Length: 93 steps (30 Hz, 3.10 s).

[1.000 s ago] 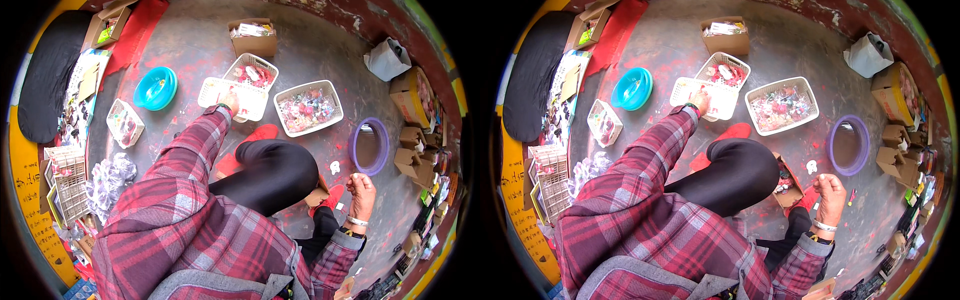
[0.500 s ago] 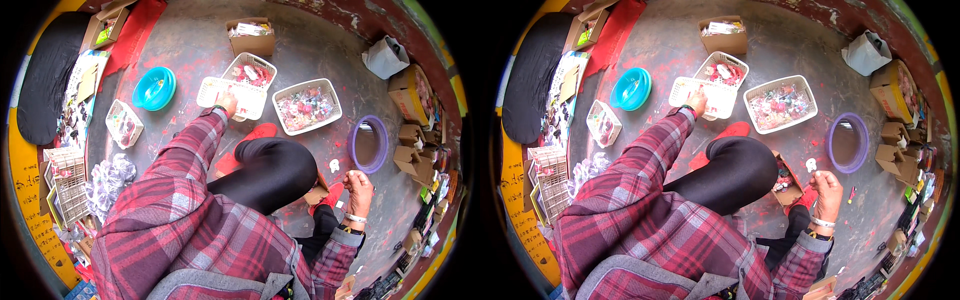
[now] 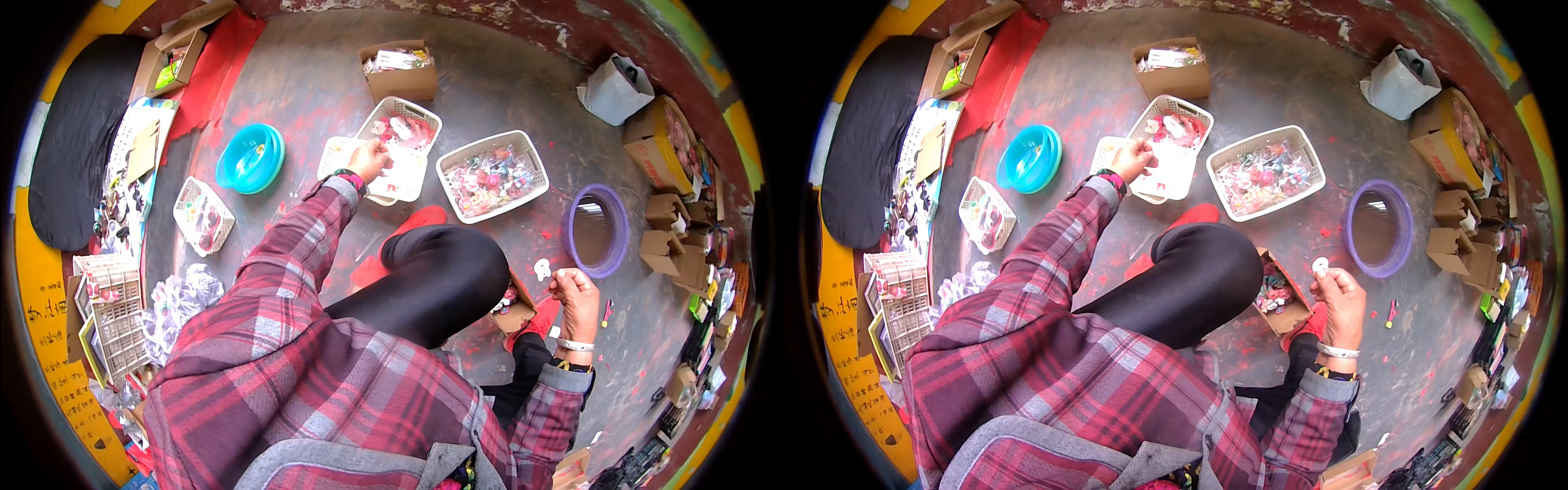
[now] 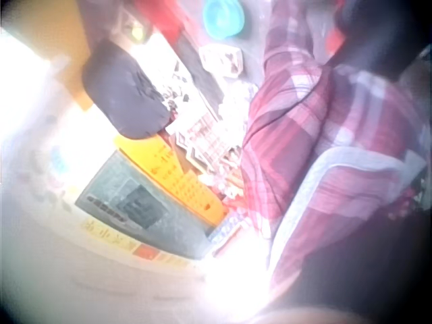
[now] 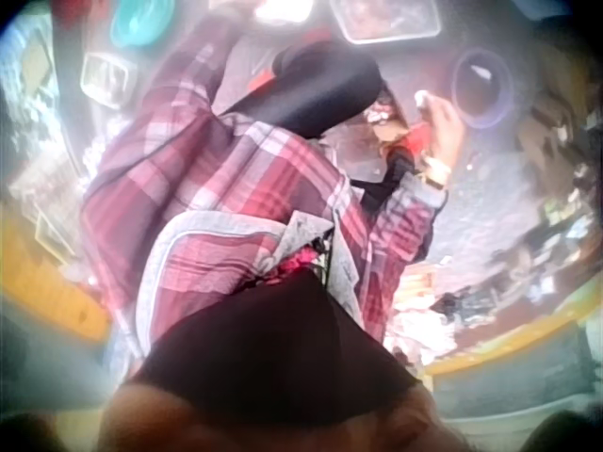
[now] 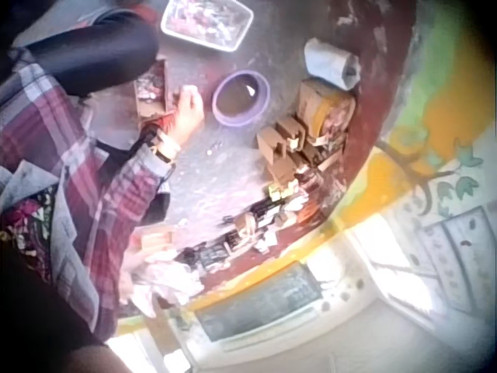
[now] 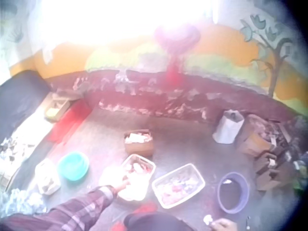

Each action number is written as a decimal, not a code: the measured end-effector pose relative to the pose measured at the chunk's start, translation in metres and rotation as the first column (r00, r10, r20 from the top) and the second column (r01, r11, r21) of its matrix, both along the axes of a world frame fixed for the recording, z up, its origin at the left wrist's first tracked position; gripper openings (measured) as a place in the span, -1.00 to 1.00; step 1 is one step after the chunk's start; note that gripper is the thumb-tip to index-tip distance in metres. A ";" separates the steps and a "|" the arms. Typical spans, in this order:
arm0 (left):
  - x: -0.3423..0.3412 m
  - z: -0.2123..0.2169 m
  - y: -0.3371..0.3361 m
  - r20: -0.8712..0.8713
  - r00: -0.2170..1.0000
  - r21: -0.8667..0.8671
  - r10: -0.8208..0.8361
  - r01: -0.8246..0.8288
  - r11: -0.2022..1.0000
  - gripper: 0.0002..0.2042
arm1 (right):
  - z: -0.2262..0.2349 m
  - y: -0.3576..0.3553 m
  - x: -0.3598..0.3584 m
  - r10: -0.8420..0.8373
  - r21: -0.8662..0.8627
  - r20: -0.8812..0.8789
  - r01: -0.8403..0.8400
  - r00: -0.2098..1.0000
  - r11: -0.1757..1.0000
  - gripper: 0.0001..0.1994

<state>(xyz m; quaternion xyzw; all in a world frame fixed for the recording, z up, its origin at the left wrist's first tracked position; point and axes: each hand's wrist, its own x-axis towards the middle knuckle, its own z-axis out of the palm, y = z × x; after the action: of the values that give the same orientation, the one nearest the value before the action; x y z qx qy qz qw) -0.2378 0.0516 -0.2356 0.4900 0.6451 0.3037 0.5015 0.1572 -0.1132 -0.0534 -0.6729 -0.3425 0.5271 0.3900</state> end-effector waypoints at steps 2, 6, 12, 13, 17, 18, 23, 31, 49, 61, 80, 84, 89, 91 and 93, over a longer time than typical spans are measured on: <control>0.008 0.022 0.004 0.343 0.938 -0.144 0.051 -0.001 0.990 -0.92 | -0.003 -0.002 0.002 0.021 0.017 0.001 -0.021 1.000 1.000 -0.88; 0.041 0.083 0.002 0.575 0.818 -0.131 0.008 0.083 0.988 -0.89 | 0.003 -0.002 -0.002 0.047 0.058 0.039 -0.049 0.998 0.997 -0.89; 0.125 0.190 -0.023 0.740 0.667 -0.127 -0.082 0.259 0.957 -0.90 | 0.032 -0.011 -0.022 -0.037 0.436 0.256 -0.082 0.966 0.896 -0.78; 0.138 0.205 -0.031 0.750 0.652 -0.116 -0.109 0.293 0.949 -0.91 | 0.041 -0.012 -0.028 -0.072 0.513 0.333 -0.116 0.940 0.851 -0.71; 0.183 0.245 -0.058 0.750 0.619 -0.092 -0.232 0.445 0.891 -0.90 | 0.060 -0.020 -0.028 -0.165 0.622 0.530 -0.249 0.832 0.742 -0.55; 0.191 0.248 -0.064 0.783 0.571 -0.074 -0.247 0.480 0.874 -0.90 | 0.063 -0.022 -0.028 -0.187 0.634 0.532 -0.242 0.826 0.735 -0.55; 0.214 0.247 -0.082 0.787 0.547 -0.120 -0.284 0.589 0.799 -0.88 | 0.064 -0.025 -0.014 -0.249 0.662 0.688 -0.448 0.682 0.601 -0.63; 0.221 0.246 -0.099 0.731 0.621 -0.097 -0.282 0.504 0.858 -0.82 | 0.053 -0.029 -0.003 -0.190 0.382 -0.328 0.314 0.925 0.869 -0.89; 0.221 0.233 -0.100 0.503 0.727 0.003 -0.466 0.538 0.843 -0.84 | 0.039 -0.021 -0.003 -0.225 0.265 -0.386 0.341 0.894 0.902 -0.85; 0.021 0.039 0.018 0.507 0.803 -0.292 0.312 -0.180 0.939 -0.85 | 0.030 -0.015 0.007 -0.277 0.122 -0.503 0.385 0.819 0.915 -0.78; 0.026 -0.023 0.014 0.259 0.905 -0.136 0.337 -0.312 0.940 -0.72 | 0.016 -0.003 0.000 -0.249 0.073 -0.433 0.309 0.866 0.948 -0.78; 0.106 0.125 -0.003 0.415 0.903 -0.011 -0.108 0.124 0.992 -0.74 | 0.023 -0.006 -0.002 -0.166 0.172 -0.449 0.267 0.878 0.948 -0.82; 0.197 0.246 -0.063 0.495 0.640 0.074 -0.588 0.644 0.762 -0.69 | 0.039 -0.014 0.002 -0.125 0.304 -0.508 0.313 0.852 0.900 -0.85; 0.222 0.250 -0.082 0.514 0.589 0.097 -0.624 0.682 0.725 -0.68 | 0.044 -0.017 0.004 -0.103 0.344 -0.542 0.333 0.834 0.878 -0.85; 0.243 0.253 -0.092 0.490 0.555 0.181 -0.673 0.690 0.701 -0.75 | 0.049 -0.022 0.006 -0.089 0.373 -0.577 0.359 0.812 0.856 -0.86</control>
<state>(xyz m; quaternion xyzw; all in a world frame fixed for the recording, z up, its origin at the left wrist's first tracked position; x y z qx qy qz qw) 0.0049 -0.0404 0.0174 0.5911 0.2483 0.1964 0.7419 0.1636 -0.1356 -0.0044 -0.4198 -0.2504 0.5454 0.6809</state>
